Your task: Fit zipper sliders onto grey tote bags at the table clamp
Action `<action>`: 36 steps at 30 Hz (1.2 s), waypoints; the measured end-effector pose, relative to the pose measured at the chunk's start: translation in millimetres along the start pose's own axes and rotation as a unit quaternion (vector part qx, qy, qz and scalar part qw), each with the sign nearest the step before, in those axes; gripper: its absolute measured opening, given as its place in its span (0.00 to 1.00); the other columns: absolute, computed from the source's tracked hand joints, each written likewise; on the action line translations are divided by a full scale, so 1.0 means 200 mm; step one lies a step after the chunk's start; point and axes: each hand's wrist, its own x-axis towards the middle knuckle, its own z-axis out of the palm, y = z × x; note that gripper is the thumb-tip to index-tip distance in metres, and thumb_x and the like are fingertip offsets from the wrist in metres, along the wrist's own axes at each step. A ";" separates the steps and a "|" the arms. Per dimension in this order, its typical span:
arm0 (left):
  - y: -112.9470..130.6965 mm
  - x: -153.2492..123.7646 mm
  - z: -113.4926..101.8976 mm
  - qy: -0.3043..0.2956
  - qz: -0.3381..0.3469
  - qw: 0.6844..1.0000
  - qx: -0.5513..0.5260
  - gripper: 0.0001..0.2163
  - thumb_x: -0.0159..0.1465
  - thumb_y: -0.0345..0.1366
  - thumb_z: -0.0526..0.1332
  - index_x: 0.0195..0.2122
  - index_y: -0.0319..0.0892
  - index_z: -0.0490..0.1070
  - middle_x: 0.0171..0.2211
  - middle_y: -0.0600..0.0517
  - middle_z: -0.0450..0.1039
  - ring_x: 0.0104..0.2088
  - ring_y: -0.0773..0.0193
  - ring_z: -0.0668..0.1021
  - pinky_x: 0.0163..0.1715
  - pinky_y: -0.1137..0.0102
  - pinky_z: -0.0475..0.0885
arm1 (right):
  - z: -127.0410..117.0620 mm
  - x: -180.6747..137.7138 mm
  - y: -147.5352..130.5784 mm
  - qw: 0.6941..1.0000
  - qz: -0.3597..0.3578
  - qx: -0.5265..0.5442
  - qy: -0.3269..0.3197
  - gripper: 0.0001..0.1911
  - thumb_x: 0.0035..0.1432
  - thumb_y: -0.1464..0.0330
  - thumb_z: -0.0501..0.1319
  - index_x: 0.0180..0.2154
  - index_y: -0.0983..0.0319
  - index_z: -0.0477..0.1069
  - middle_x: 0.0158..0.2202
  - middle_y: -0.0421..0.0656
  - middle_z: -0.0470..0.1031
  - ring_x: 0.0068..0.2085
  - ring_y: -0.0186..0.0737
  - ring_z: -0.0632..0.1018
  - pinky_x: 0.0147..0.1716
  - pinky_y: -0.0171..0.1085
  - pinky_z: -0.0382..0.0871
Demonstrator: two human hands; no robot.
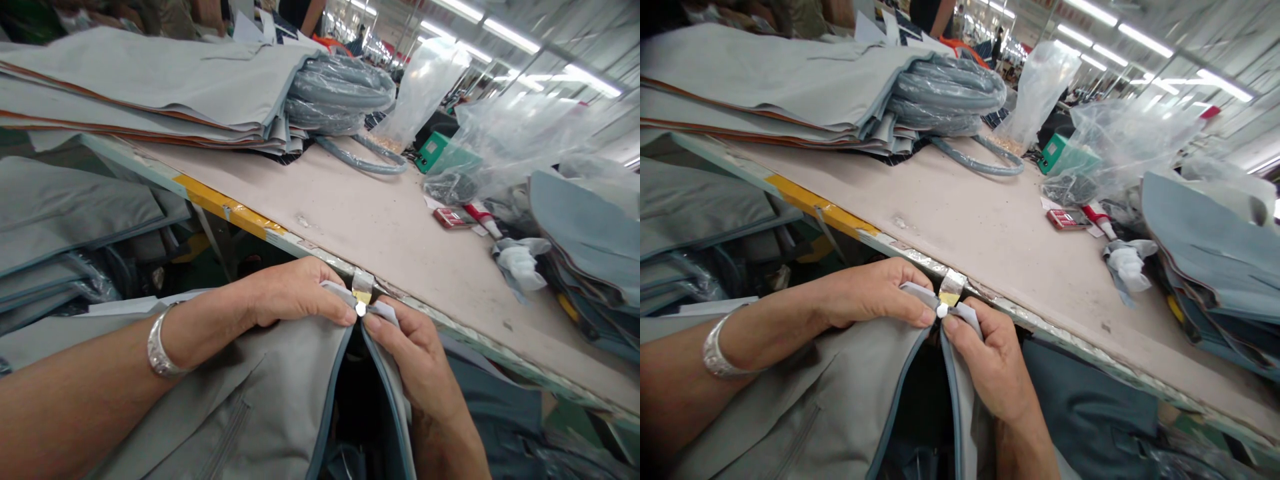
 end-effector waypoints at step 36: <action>-0.01 0.02 -0.01 -0.007 0.050 0.999 0.000 0.12 0.49 0.40 0.70 0.24 0.36 0.72 0.20 0.56 0.65 0.22 0.72 0.62 0.23 0.75 0.55 | 0.02 0.00 0.01 0.999 -0.046 0.021 0.019 0.09 0.65 0.60 0.61 0.39 0.58 0.75 0.32 0.39 0.70 0.34 0.35 0.67 0.37 0.34 0.63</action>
